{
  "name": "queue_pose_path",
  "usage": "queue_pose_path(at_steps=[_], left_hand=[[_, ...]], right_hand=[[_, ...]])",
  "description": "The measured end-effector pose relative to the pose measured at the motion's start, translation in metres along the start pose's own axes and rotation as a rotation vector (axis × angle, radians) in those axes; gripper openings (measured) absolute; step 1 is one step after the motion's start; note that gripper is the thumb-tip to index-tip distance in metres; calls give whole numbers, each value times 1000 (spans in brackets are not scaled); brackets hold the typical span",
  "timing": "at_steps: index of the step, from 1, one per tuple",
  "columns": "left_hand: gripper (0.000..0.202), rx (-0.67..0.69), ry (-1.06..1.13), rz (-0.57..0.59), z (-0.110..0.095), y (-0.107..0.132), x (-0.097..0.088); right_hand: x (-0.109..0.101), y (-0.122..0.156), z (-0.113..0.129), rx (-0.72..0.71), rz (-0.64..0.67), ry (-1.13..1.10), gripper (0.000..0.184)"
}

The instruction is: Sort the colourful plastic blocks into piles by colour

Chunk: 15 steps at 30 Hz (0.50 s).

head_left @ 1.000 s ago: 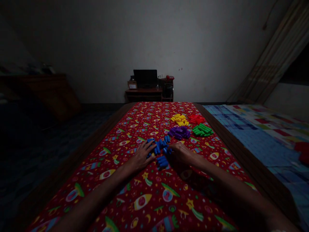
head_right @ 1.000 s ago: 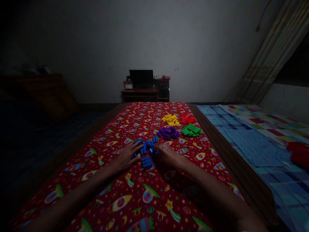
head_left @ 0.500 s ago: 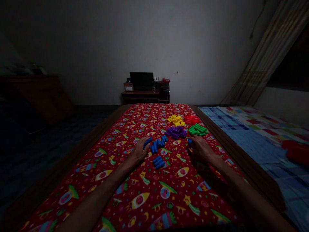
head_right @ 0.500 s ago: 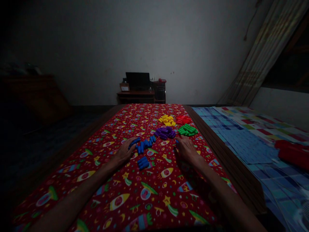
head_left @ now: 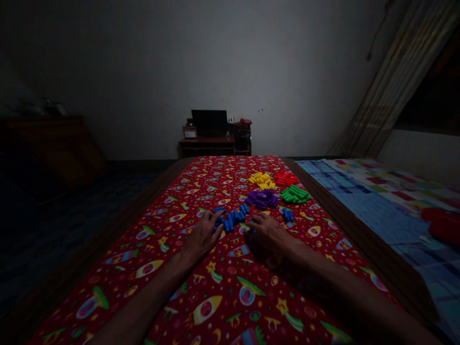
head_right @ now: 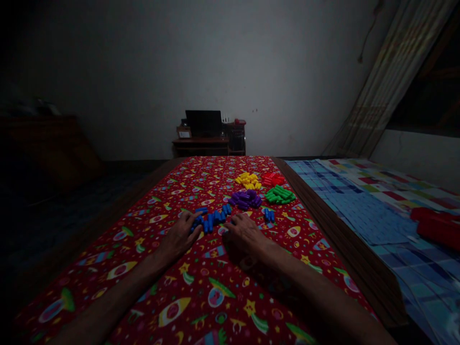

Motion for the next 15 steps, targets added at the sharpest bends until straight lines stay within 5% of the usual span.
queue_pose_path(at_steps=[4, 9, 12, 15], left_hand=[[41, 16, 23, 23, 2, 1, 1], [37, -41, 118, -33, 4, -2, -4], [35, -185, 267, -118, 5, -6, -8], [38, -356, 477, -158, -1, -8, -4]], right_hand=[[-22, 15, -47, 271, 25, 266, 37], [-23, 34, -76, 378, 92, 320, 28], [-25, 28, -68, 290, -102, 214, 27], [-29, 13, -32, 146, -283, -46, 29]])
Point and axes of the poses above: each hand's wrist, its own y-axis away from the middle knuckle, its own x-axis out of the palm, z = x × y, the point moved 3 cm from there along -y, towards the middle knuckle, and after that the axes turned 4 degrees about -z, right-handed, at the moved point
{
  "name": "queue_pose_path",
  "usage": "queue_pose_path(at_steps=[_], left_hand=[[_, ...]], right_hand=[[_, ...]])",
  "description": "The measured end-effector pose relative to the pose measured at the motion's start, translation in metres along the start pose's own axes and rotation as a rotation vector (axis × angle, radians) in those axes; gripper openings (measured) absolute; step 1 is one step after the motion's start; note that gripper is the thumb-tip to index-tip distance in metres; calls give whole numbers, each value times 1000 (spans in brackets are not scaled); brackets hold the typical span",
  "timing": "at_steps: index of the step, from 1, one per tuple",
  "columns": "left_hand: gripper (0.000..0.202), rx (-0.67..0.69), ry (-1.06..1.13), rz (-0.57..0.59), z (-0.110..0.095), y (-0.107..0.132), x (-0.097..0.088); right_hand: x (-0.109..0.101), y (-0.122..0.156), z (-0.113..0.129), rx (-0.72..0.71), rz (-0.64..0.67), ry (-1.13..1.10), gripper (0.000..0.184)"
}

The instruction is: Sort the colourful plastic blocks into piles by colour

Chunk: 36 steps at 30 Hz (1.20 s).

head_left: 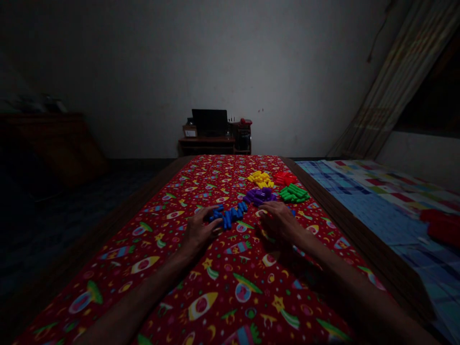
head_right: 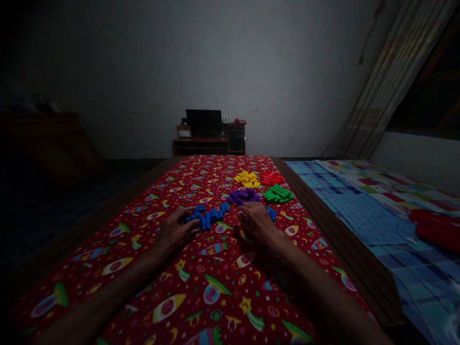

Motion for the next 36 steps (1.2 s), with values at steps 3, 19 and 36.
queue_pose_path(at_steps=[3, 19, 36], left_hand=[[40, -87, 168, 76, -8, 9, 15], [30, 133, -11, 63, -19, 18, 17], [29, 228, -5, 95, -13, 20, 17]], right_hand=[[8, -3, 48, -97, 47, -294, 38], [-15, -6, -28, 257, 95, 275, 20], [-19, -97, -120, 206, 550, 379, 42]])
Point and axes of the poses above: each hand's wrist, its own y-axis away from the middle knuckle, its own x-axis out of the palm, z = x × y, the point moved 3 cm from there along -y, towards the middle knuckle, and after that the axes turned 4 degrees about -z, right-handed, at the moved point
